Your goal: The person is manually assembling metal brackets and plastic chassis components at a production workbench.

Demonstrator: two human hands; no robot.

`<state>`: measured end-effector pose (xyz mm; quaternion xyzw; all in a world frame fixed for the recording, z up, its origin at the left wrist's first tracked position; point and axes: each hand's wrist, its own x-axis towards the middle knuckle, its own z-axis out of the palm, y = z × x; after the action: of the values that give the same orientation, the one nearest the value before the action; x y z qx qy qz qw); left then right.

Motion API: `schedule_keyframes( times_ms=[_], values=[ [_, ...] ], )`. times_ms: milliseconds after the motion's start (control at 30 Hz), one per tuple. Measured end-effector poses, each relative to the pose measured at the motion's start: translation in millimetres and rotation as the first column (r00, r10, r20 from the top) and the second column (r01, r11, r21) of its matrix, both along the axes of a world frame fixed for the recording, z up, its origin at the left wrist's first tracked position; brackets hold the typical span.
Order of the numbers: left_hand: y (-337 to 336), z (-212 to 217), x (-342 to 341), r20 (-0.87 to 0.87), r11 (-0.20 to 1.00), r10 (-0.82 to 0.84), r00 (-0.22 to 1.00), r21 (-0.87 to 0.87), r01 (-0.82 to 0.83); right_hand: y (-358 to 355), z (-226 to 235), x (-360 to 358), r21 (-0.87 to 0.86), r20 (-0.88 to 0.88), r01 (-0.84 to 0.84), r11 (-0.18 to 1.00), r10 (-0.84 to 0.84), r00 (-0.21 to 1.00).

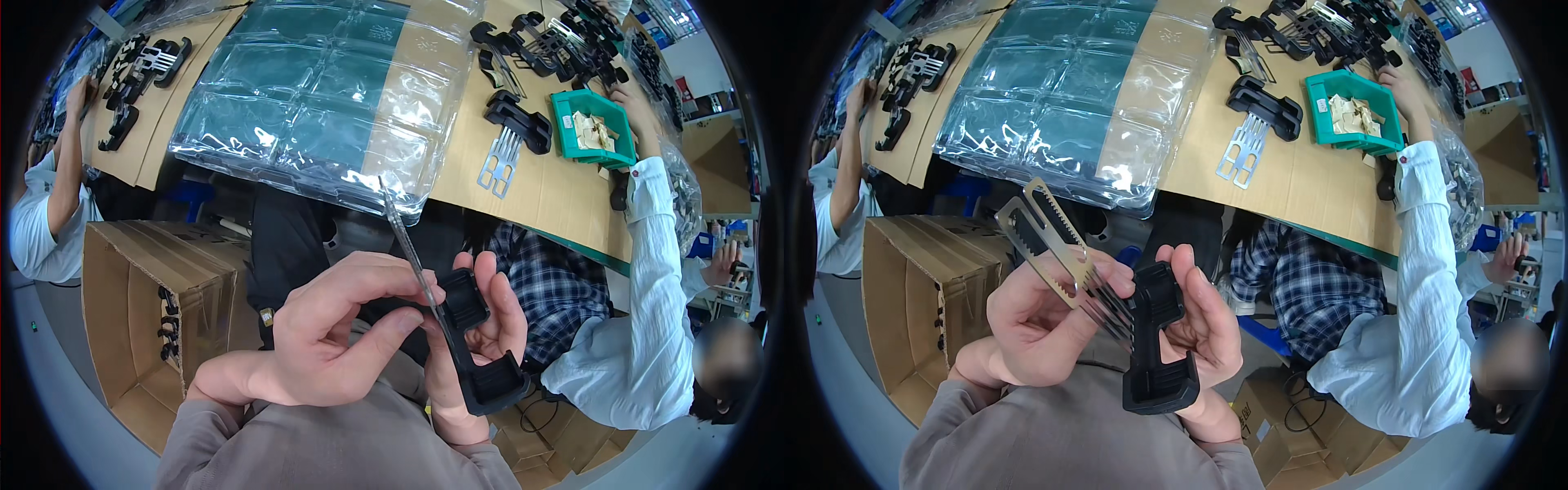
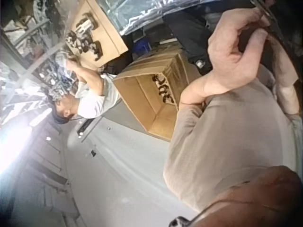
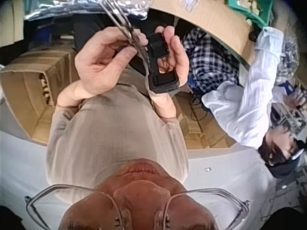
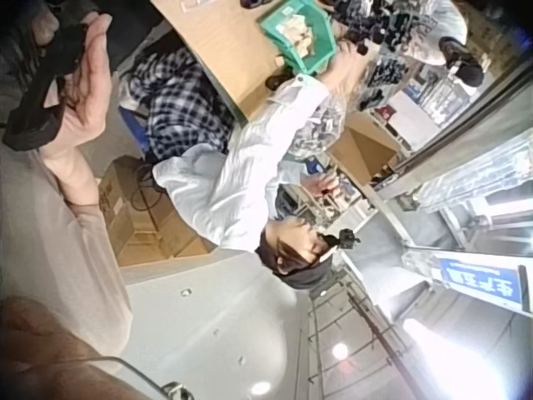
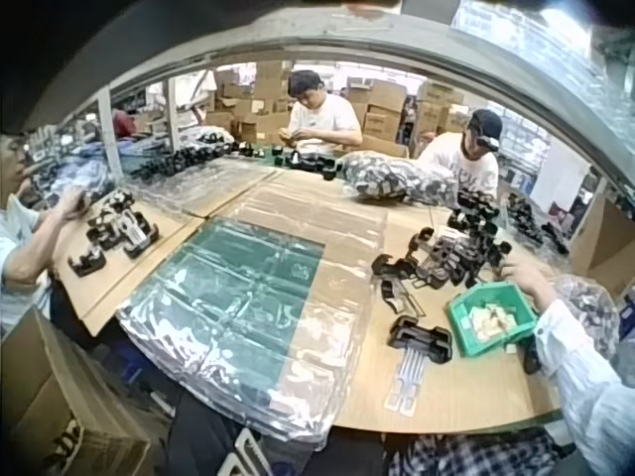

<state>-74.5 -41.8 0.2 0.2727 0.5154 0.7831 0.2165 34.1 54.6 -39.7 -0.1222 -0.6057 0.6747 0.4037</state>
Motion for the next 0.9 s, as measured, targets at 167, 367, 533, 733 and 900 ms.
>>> schedule_keyframes(
  times_ms=[167, 367, 533, 733, 900],
  values=[
    [0.2, -0.6, 0.7, 0.006, 1.000, 0.002, 1.000, -0.012, -0.001, 1.2, 0.9, 0.3, -0.010, 0.008, 0.015, 1.000, -0.015, 1.000],
    [2.4, -0.7, 3.7, 0.028, 1.000, 0.017, 0.999, -0.020, -0.017, 2.7, 0.2, 3.8, -0.008, -0.009, 0.027, 1.000, -0.027, 1.000],
    [4.9, 0.8, 7.4, 0.052, 0.999, 0.039, 0.998, -0.012, -0.038, 3.6, -1.4, 4.8, 0.003, 0.000, 0.050, 0.999, -0.050, 0.999],
    [7.3, 1.9, 9.1, 0.067, 0.998, 0.055, 0.996, -0.001, -0.055, 4.0, -3.9, 4.8, -0.001, -0.016, 0.053, 0.999, -0.053, 0.998],
    [6.1, 2.7, 7.4, 0.047, 0.999, 0.048, 0.998, -0.018, -0.047, 4.8, -3.1, 4.8, 0.017, -0.015, 0.046, 0.999, -0.046, 0.999]
  ],
)
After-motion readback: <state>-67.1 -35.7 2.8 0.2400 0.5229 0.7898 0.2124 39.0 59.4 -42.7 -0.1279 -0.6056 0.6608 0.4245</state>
